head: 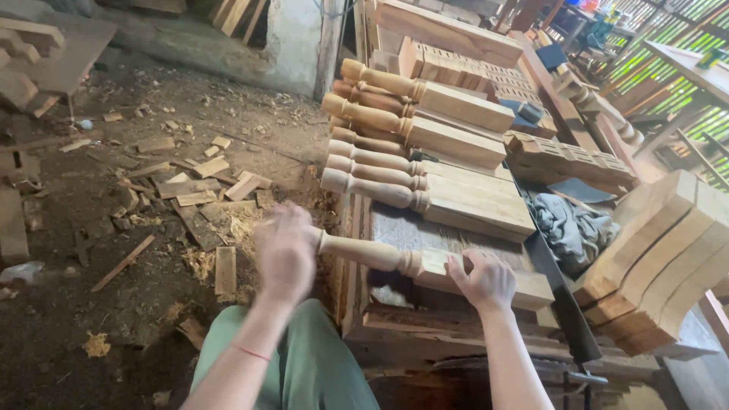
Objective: The recorder is sanding and scraping a carved wooden furniture leg at a workbench to smooth its surface.
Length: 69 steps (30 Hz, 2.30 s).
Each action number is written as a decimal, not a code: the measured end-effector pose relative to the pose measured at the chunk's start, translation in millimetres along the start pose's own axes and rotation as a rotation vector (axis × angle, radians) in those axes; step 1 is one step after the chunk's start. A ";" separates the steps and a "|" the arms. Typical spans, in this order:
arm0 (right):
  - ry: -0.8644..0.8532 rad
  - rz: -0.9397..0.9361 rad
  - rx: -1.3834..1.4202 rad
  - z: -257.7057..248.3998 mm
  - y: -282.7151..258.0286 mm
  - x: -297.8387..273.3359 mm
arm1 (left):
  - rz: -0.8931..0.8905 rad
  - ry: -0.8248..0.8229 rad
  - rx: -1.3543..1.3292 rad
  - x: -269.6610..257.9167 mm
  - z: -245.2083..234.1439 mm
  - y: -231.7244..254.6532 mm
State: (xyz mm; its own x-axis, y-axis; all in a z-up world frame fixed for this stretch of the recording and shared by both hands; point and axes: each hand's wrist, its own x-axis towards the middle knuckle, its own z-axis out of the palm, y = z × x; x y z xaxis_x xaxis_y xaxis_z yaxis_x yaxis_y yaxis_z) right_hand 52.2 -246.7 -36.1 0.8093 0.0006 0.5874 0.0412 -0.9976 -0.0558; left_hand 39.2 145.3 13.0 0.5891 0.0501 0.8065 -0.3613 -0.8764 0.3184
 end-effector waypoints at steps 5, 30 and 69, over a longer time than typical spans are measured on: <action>-0.035 0.040 -0.004 1.3 -1.3 -2.1 | 0.250 -0.177 -0.129 -36.4 43.9 29.6; -0.568 0.178 -0.046 -38.8 -14.8 45.6 | 0.474 -0.288 0.014 -66.9 115.5 66.1; -0.406 0.385 0.028 -3.8 -48.5 87.2 | 0.234 -0.123 0.125 -53.3 134.9 15.1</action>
State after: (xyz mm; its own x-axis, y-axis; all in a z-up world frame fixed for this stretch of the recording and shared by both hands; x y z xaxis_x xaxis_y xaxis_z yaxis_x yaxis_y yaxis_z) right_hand 118.6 -198.6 20.8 0.9295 -0.3308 0.1628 -0.2905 -0.9290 -0.2292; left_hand 99.8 64.7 -92.4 0.5857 -0.2122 0.7822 -0.4108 -0.9097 0.0608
